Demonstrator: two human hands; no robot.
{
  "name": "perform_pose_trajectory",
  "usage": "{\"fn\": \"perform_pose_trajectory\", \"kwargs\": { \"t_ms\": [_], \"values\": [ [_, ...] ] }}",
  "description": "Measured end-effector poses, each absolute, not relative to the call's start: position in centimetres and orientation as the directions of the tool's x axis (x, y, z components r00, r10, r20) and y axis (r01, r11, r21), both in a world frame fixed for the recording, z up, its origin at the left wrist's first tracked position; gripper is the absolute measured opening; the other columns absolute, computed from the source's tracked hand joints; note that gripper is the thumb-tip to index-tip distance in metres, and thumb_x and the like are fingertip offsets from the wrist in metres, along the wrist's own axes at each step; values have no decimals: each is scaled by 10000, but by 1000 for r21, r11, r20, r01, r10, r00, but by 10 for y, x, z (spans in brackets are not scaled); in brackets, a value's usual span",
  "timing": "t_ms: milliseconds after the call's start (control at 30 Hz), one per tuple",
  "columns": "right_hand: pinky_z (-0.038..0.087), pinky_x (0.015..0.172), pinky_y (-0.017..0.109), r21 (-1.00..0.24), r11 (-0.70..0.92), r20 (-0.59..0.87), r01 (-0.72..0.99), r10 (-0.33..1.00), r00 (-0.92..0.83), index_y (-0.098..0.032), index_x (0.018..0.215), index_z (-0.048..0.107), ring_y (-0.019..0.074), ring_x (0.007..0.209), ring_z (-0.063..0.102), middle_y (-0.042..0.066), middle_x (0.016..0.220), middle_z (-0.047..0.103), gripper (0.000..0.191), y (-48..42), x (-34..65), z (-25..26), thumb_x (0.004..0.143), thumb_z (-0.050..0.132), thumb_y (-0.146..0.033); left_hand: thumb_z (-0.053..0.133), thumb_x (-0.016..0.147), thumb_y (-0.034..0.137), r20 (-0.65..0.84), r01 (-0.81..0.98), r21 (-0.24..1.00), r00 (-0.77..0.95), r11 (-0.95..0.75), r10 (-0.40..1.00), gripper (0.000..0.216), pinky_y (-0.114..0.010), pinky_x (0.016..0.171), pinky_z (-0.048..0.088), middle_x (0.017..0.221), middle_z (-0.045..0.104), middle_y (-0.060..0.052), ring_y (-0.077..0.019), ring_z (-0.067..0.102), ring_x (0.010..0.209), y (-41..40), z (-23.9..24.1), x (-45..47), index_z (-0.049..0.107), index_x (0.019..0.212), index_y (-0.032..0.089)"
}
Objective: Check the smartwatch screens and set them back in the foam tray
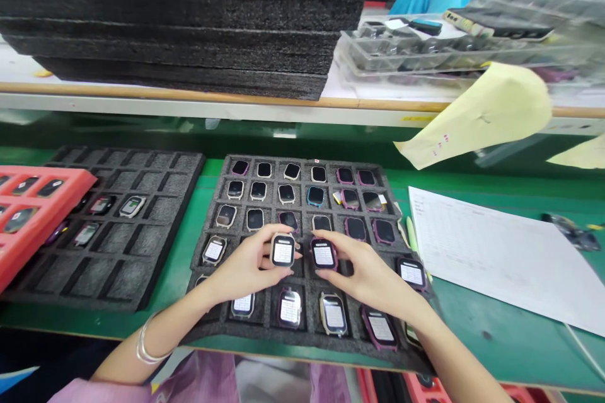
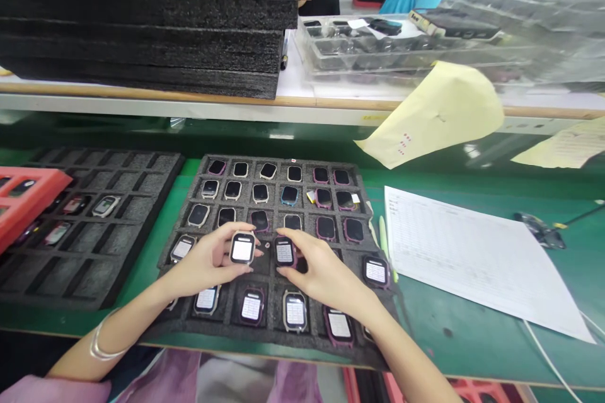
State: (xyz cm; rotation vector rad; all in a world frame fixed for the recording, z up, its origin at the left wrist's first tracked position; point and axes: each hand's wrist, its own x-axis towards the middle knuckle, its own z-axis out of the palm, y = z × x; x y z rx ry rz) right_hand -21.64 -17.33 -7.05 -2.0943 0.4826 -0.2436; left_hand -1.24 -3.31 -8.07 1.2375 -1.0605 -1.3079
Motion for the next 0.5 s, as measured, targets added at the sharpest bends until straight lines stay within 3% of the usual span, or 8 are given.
{"fn": "perform_pose_trajectory", "kwargs": {
  "t_ms": [100, 233, 300, 367, 400, 500],
  "values": [
    [473, 961, 516, -577, -769, 41, -275, -363, 931, -162, 1222, 596, 323, 1111, 550, 138, 1182, 587, 458, -175, -219, -70, 790, 749, -143, 648, 813, 136, -67, -284, 956, 27, -72, -997, 498, -374, 837, 572, 1184, 620, -79, -239, 638, 1043, -37, -91, -18, 494, 1275, 240],
    [469, 927, 526, -336, -902, -8, -272, -285, 958, -129, 1299, 568, 355, 1105, 540, 172, 1216, 573, 569, -174, -228, -63, 787, 797, -225, 706, 800, 188, 54, -707, 701, -84, 98, -995, 469, -473, 973, 484, 1199, 600, -102, -294, 562, 1119, -42, -95, -21, 533, 1237, 195],
    [461, 933, 504, -303, -908, 20, -289, -309, 951, -142, 1334, 543, 347, 1123, 538, 165, 1240, 573, 559, -182, -239, -59, 843, 754, -305, 751, 792, 316, 76, -793, 592, -122, 143, -990, 543, -495, 987, 459, 1231, 577, -117, -318, 532, 1140, -42, -91, -15, 516, 1263, 185],
    [454, 930, 485, -297, -885, 98, -360, -403, 910, -153, 1280, 580, 330, 1106, 554, 153, 1202, 602, 393, -200, -254, -56, 939, 620, -342, 713, 820, 455, 99, -853, 506, -89, 127, -991, 567, -492, 972, 461, 1228, 571, -124, -322, 533, 1126, -41, -86, -1, 509, 1270, 176],
    [451, 921, 486, -293, -860, 156, -418, -474, 866, -151, 1193, 626, 328, 1070, 570, 150, 1141, 630, 303, -212, -262, -57, 970, 547, -341, 657, 856, 490, 113, -886, 456, -39, 86, -993, 534, -488, 958, 465, 1205, 577, -129, -324, 538, 1114, -40, -84, 9, 516, 1256, 165],
    [448, 874, 523, -298, -801, 209, -520, -586, 783, -136, 960, 674, 351, 949, 604, 172, 987, 665, 323, -251, -285, -67, 983, 455, -371, 480, 953, 474, 162, -956, 239, 210, -168, -964, 451, -502, 884, 483, 1105, 586, -172, -363, 559, 1055, -37, -88, 46, 547, 1196, 100]
  ]
}}
